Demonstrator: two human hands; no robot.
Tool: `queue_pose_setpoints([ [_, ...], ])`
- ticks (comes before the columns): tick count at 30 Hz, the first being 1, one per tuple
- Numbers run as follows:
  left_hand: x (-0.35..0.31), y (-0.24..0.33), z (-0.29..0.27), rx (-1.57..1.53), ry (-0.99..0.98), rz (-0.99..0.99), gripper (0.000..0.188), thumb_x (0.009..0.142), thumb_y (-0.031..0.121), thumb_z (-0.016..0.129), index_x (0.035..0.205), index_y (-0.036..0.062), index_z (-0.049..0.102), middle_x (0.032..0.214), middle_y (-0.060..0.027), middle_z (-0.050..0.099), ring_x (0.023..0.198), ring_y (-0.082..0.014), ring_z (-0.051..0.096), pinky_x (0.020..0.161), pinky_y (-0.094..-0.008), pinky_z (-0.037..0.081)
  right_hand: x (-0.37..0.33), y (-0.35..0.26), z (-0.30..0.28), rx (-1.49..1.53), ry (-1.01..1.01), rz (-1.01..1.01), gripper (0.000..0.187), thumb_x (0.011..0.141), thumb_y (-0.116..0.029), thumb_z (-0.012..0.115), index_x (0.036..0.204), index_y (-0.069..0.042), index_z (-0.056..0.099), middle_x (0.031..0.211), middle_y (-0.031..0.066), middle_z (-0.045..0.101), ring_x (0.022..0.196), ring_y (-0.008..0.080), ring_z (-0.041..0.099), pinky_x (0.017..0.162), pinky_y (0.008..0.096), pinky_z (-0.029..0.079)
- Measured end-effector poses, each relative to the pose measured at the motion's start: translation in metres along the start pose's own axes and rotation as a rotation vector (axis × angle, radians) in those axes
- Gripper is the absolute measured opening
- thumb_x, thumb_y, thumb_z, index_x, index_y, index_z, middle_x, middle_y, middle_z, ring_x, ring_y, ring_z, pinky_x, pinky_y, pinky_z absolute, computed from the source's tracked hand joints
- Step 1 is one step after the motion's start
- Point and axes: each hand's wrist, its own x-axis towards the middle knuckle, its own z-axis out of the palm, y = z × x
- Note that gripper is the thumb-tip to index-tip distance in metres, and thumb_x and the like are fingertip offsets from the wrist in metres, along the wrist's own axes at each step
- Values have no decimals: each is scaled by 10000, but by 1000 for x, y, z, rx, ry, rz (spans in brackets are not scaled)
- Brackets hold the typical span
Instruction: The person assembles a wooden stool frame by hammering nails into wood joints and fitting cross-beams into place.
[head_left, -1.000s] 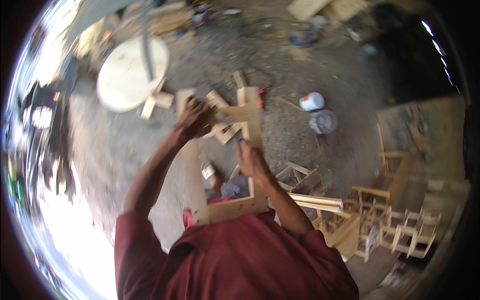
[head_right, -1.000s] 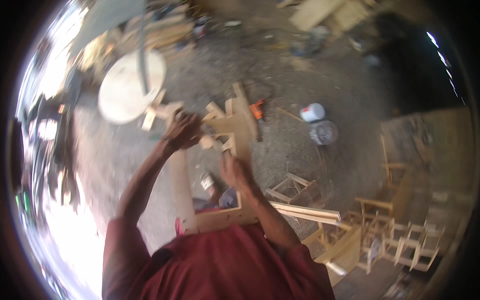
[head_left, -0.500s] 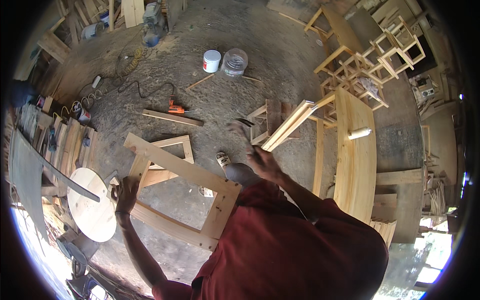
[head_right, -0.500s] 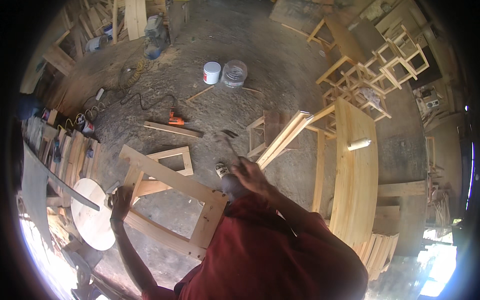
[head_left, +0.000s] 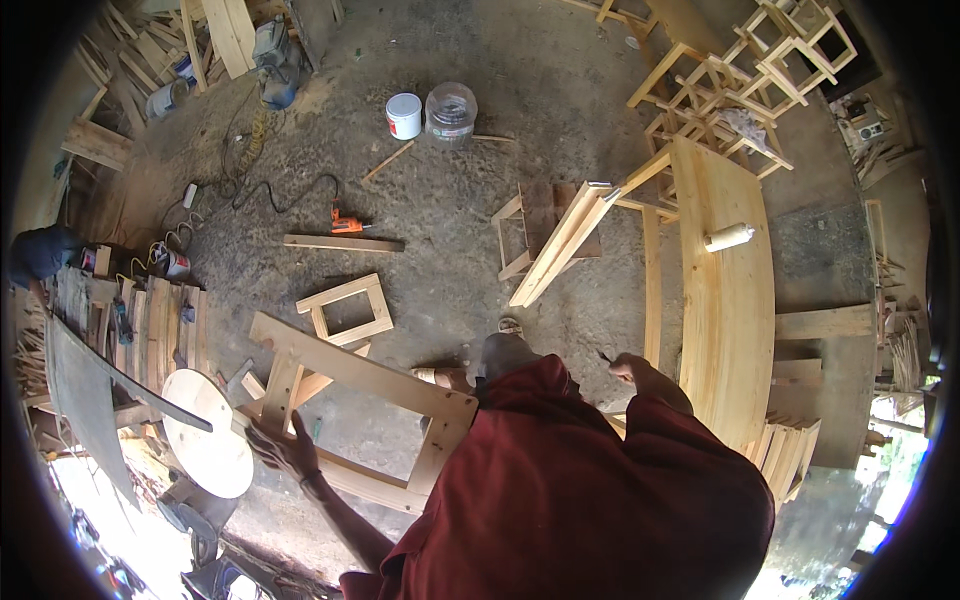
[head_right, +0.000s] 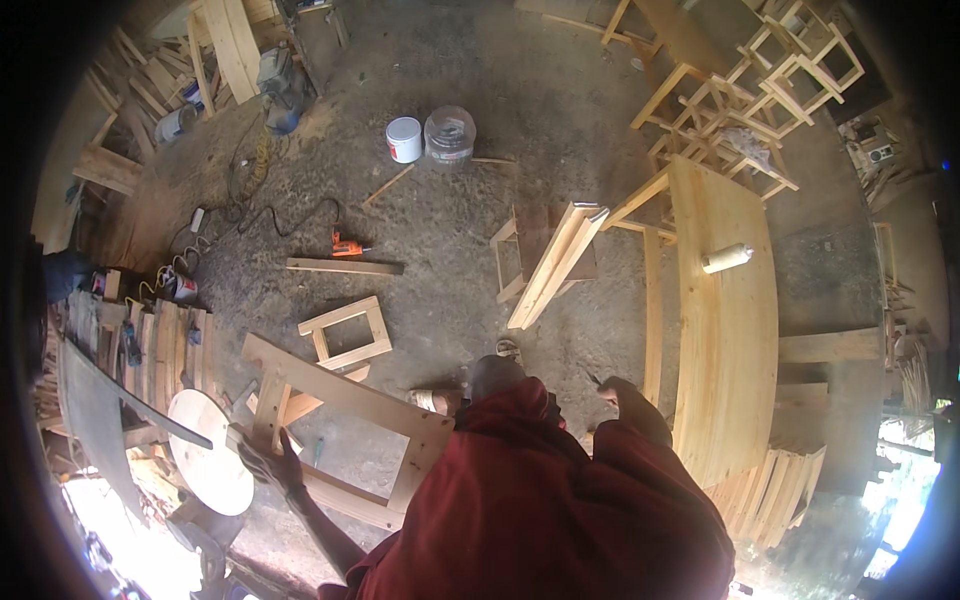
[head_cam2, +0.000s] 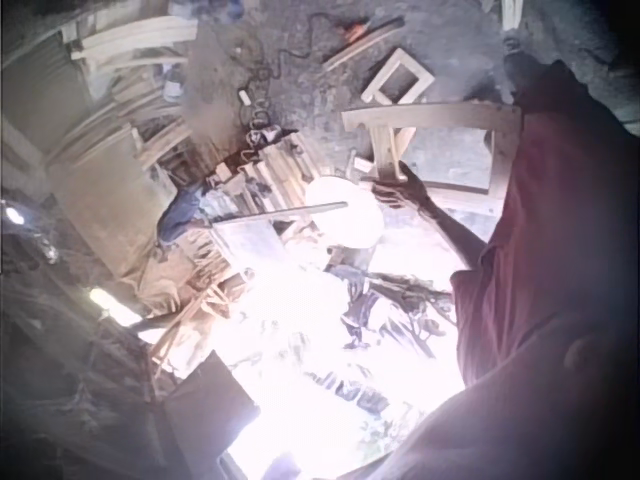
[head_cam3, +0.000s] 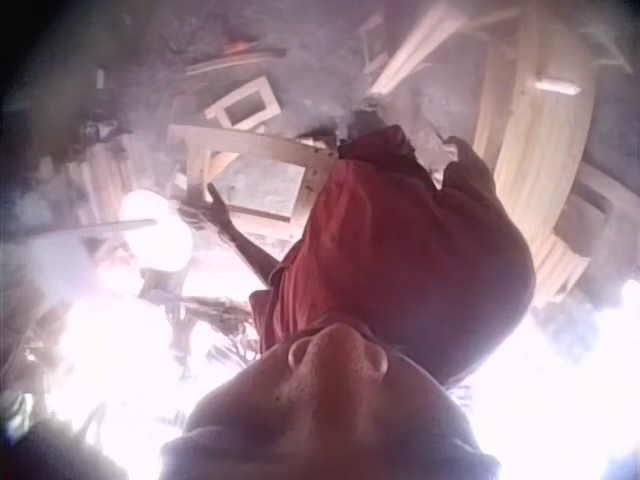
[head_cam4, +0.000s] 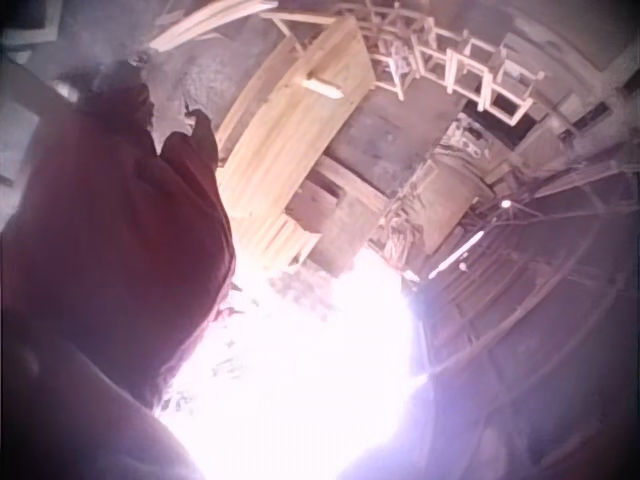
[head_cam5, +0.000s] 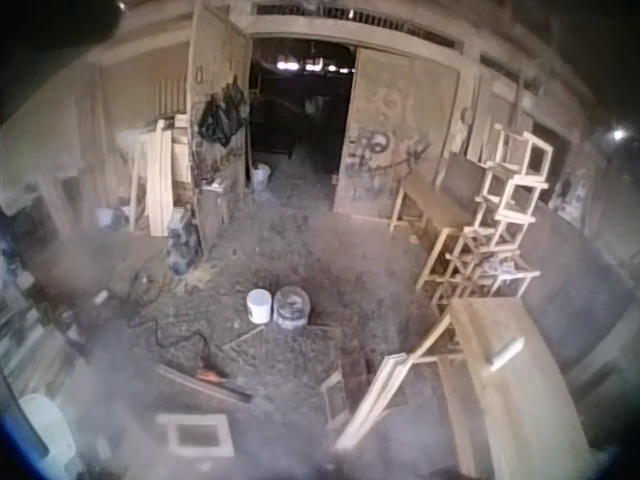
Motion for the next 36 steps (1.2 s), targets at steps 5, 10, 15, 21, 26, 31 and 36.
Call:
queue_pose_setpoints([
  [5,-59,34,-27,142,-177,-430,1102,806,625,698,1554,92,89,1520,-294,198,1378,-473,280,1074,-620,295,70,69,1,246,-207,-25,231,836,-157,561,623,-70,583,586,77,556,519,172,527,469,382,395],
  [10,-194,20,-21,-76,-198,-699,1194,758,648,740,1524,28,67,1400,-368,306,1277,-506,385,1053,-607,356,153,67,-44,316,8,-142,292,864,-255,590,762,8,664,654,160,624,552,245,588,490,447,447],
  [15,-273,52,-10,-449,-331,-982,1113,835,506,750,1532,-24,64,1513,-295,283,1344,-334,401,1118,-468,362,213,-3,-121,230,210,-75,489,900,-276,550,1335,-51,546,1303,205,606,1198,376,592,977,500,498],
  [21,-237,120,-32,-883,-382,-1093,1009,864,568,686,1525,-13,191,1544,-189,307,1393,-271,334,1155,-424,288,268,-77,-190,381,624,-320,363,941,-318,539,1186,-50,542,1064,265,656,1021,422,647,830,534,537],
  [26,-210,129,-39,-816,-375,-1434,761,878,623,635,1424,126,452,841,18,429,666,-72,424,566,-238,377,303,-111,-200,319,776,-456,429,924,-264,588,1284,-81,444,1064,243,632,1000,432,644,815,544,532],
  [31,-185,129,-11,-56,-25,-519,772,942,574,561,1413,-24,431,1197,-186,583,1107,-280,548,965,-404,443,313,-109,-174,459,633,-328,483,923,-175,559,1375,-122,395,1212,227,569,1146,401,585,914,533,518],
  [36,-131,250,-47,-71,-616,678,898,796,605,685,1389,-22,435,1210,-203,597,1141,-366,564,1073,-517,349,286,-84,-181,910,820,-640,787,844,-243,728,1491,-61,318,1440,254,432,1347,385,424,1107,456,369],
])
